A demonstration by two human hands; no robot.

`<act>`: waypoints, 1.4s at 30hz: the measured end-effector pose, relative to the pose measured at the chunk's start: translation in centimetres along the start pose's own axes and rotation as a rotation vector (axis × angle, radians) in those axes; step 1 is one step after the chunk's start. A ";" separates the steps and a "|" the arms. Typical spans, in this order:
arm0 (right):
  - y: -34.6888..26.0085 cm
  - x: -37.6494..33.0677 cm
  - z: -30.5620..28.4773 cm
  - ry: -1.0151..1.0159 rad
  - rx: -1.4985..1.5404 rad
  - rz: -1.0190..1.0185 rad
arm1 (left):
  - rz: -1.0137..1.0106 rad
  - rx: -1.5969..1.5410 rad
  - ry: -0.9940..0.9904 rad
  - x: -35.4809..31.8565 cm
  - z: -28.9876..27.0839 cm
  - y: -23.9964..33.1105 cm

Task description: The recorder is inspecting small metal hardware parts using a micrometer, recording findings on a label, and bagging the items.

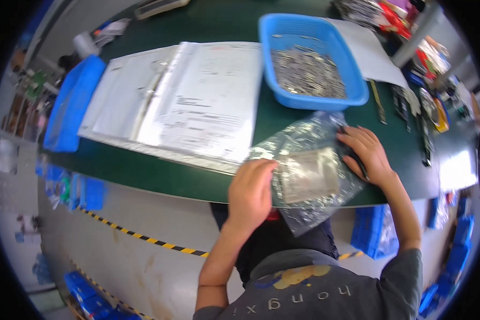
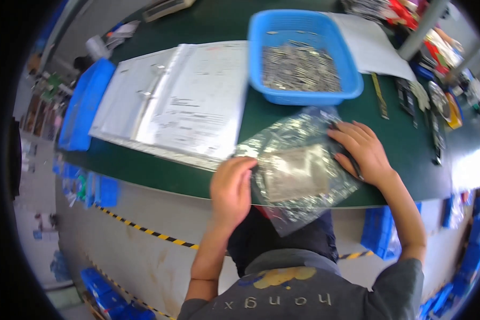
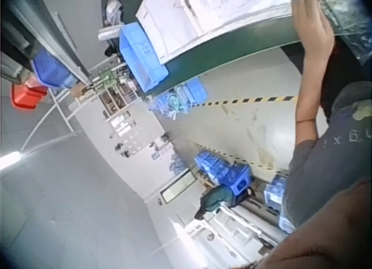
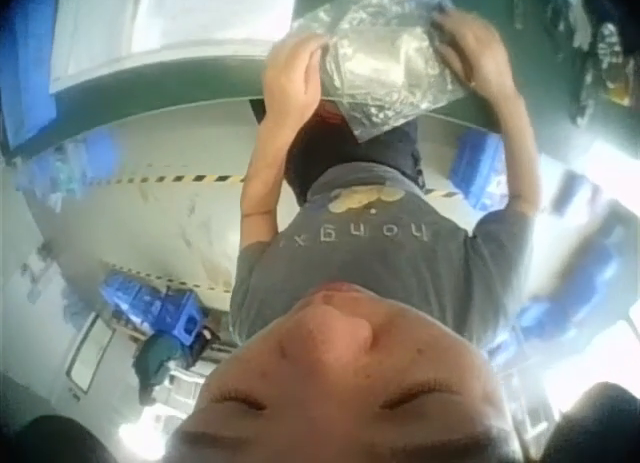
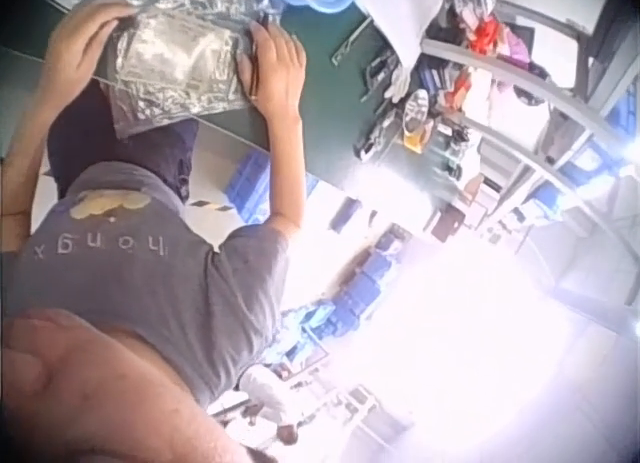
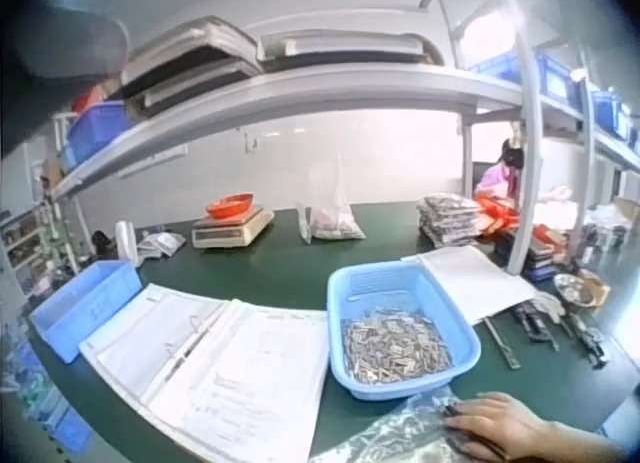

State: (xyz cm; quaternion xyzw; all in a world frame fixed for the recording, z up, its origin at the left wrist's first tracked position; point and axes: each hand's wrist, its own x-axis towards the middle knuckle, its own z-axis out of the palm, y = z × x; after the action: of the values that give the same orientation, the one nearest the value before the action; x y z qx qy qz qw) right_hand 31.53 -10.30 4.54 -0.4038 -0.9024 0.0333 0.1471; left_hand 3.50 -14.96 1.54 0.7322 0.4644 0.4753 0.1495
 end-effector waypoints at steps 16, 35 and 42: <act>-2.2 2.8 1.1 0.058 1.172 0.568 | 0.157 -0.152 -0.668 10.7 3.8 -0.3; -1.5 2.5 3.1 0.126 1.083 0.527 | 0.199 -0.203 -0.848 10.0 5.2 -2.1; -1.6 2.6 3.6 0.144 0.953 0.422 | 0.197 -0.156 -0.862 10.0 5.0 -2.0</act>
State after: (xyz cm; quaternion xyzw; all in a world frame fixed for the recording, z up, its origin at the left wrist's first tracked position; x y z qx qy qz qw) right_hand 27.68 -9.23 2.02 -0.4662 -0.6739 0.4410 0.3660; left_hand 7.82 -4.58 3.26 0.8906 0.2504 0.1724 0.3383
